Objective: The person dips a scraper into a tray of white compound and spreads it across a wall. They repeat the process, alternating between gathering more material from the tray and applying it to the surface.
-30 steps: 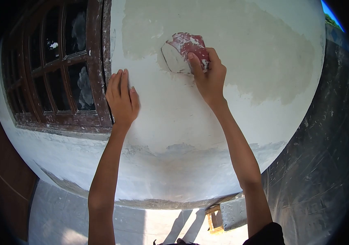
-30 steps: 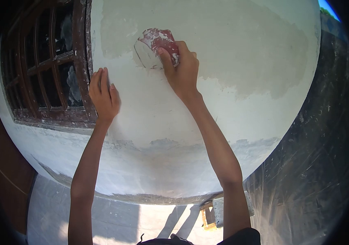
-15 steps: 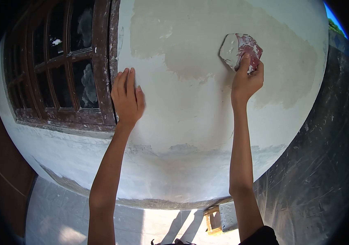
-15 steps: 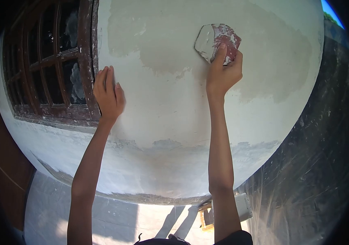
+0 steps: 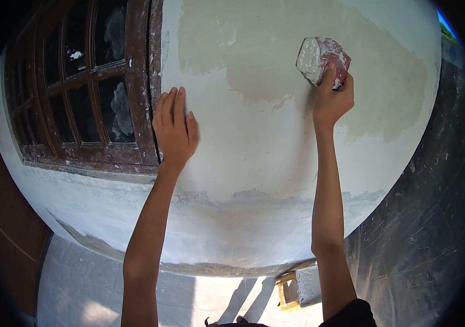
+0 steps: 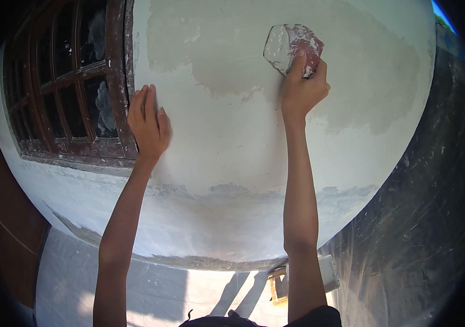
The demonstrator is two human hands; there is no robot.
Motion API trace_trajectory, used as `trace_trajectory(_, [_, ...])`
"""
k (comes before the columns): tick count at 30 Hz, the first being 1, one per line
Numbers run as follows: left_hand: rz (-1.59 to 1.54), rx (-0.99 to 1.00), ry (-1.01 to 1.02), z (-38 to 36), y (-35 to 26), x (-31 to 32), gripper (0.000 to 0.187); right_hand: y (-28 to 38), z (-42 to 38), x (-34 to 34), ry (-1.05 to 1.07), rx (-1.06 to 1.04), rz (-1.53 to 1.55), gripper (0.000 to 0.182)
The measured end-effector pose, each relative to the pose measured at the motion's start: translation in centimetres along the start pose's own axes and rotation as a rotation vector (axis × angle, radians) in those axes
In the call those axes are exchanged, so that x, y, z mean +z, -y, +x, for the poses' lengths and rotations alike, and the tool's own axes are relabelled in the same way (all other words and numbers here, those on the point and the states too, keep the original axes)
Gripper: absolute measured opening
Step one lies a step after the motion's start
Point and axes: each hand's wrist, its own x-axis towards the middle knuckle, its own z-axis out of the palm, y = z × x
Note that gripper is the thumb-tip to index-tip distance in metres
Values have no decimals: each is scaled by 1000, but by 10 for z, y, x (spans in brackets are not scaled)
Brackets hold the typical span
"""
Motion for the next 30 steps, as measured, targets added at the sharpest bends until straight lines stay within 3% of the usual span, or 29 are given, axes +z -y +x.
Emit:
trace_trajectory(1, [15, -1, 1, 1, 0, 0, 51, -6, 2, -3, -106, 3, 56, 32])
trace_trajectory(5, [-16, 4, -17, 2, 0, 1, 51, 16, -14, 0, -179, 96, 114, 31])
trace_trajectory(7, [-4, 3, -10, 2, -1, 0, 51, 31, -26, 11, 85, 112, 467, 30])
trace_trajectory(9, [-1, 7, -15, 1, 0, 0, 51, 45, -41, 21, 367, 41, 421, 29])
trace_trajectory(11, [-7, 8, -18, 1, 0, 1, 50, 35, -51, 36, 438, -251, 137, 28])
trace_trajectory(13, [6, 9, 27, 1, 1, -1, 49, 27, -49, 36, 427, -348, 74, 26])
trace_trajectory(16, [0, 32, 0, 1, 1, 0, 49, 10, -26, 19, 368, -243, 9, 28])
trace_trajectory(20, [35, 23, 19, 2, 0, -1, 49, -22, 17, -26, -39, -98, -43, 31])
trace_trajectory(24, [35, 6, -10, -1, -1, 2, 51, -26, 19, -41, -125, 28, -43, 31])
trace_trajectory(26, [37, 12, -9, 1, -1, 2, 51, -12, 4, -32, -43, 105, 284, 30])
trace_trajectory(30, [48, 22, -2, 1, -1, 1, 50, 19, -35, 2, 371, -62, 335, 27])
